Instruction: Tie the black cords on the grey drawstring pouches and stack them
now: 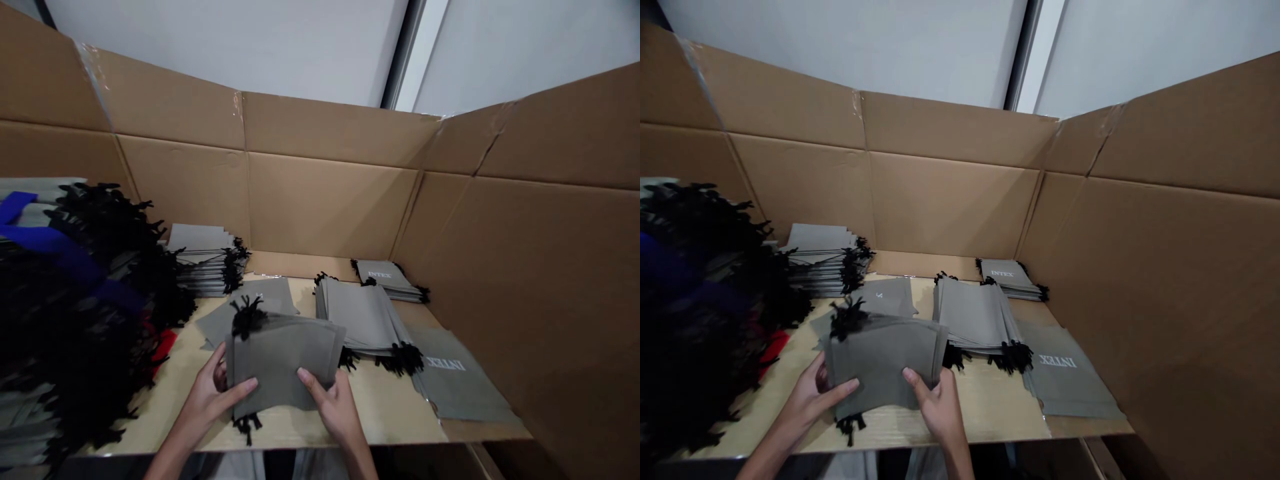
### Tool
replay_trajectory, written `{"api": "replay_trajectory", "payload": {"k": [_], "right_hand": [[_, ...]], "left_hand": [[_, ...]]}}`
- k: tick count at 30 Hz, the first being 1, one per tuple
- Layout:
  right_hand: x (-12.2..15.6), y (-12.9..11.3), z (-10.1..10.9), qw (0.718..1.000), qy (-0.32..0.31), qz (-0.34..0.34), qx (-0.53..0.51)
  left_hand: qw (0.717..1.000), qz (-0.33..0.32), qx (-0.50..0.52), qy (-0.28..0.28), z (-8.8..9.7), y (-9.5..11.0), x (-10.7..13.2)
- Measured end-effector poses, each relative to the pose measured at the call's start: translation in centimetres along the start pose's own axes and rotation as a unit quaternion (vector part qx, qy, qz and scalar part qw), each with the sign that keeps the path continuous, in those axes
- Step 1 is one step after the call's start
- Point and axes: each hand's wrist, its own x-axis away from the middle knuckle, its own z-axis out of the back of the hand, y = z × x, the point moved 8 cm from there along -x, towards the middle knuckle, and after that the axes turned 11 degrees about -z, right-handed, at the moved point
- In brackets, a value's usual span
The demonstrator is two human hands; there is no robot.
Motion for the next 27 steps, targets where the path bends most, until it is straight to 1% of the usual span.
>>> {"api": "replay_trajectory", "payload": {"k": [2, 6, 8, 11, 14, 17, 22, 24, 26, 27], "right_hand": [[-0.1, 0.2, 0.0, 1.000, -0.001, -0.003, -0.004], [-0.1, 0.1, 0.1, 1.000, -0.002, 0.004, -0.009], [-0.1, 0.0, 0.1, 1.000, -0.006, 0.009, -0.006], [0.0, -0.3, 0.0, 1.000, -0.016, 0.019, -0.015], [0.2, -0.6, -0.2, 0.999, -0.026, 0.014, -0.019], [0.2, -0.9, -0.3, 0.999, -0.029, 0.010, -0.029], [0.2, -0.8, -0.2, 1.000, -0.019, -0.004, -0.023], [0.2, -0.8, -0.1, 1.000, -0.014, -0.003, -0.024], [0.3, -1.0, -0.4, 0.999, -0.032, 0.002, -0.028], [0.3, -1.0, -0.5, 0.999, -0.044, 0.002, -0.030]], "left_hand": [[1.000, 0.007, -0.009, 0.000, 0.0, 0.1, 0.1], [0.999, -0.006, -0.015, -0.035, -0.4, 0.2, 0.1], [0.999, -0.017, -0.018, -0.039, -0.3, 0.1, 0.0], [0.998, -0.025, -0.025, -0.058, -0.4, -0.4, 0.0], [0.998, -0.022, -0.027, -0.053, -0.1, -0.7, 0.0], [0.998, -0.027, -0.020, -0.053, -0.1, -0.6, 0.1], [0.998, -0.027, -0.012, -0.051, 0.0, -0.4, 0.1], [0.998, -0.027, -0.016, -0.060, -0.2, -0.4, 0.1], [0.997, -0.025, -0.018, -0.065, -0.3, -0.4, 0.1], [0.998, -0.024, -0.019, -0.059, -0.1, -0.4, 0.1]]}}
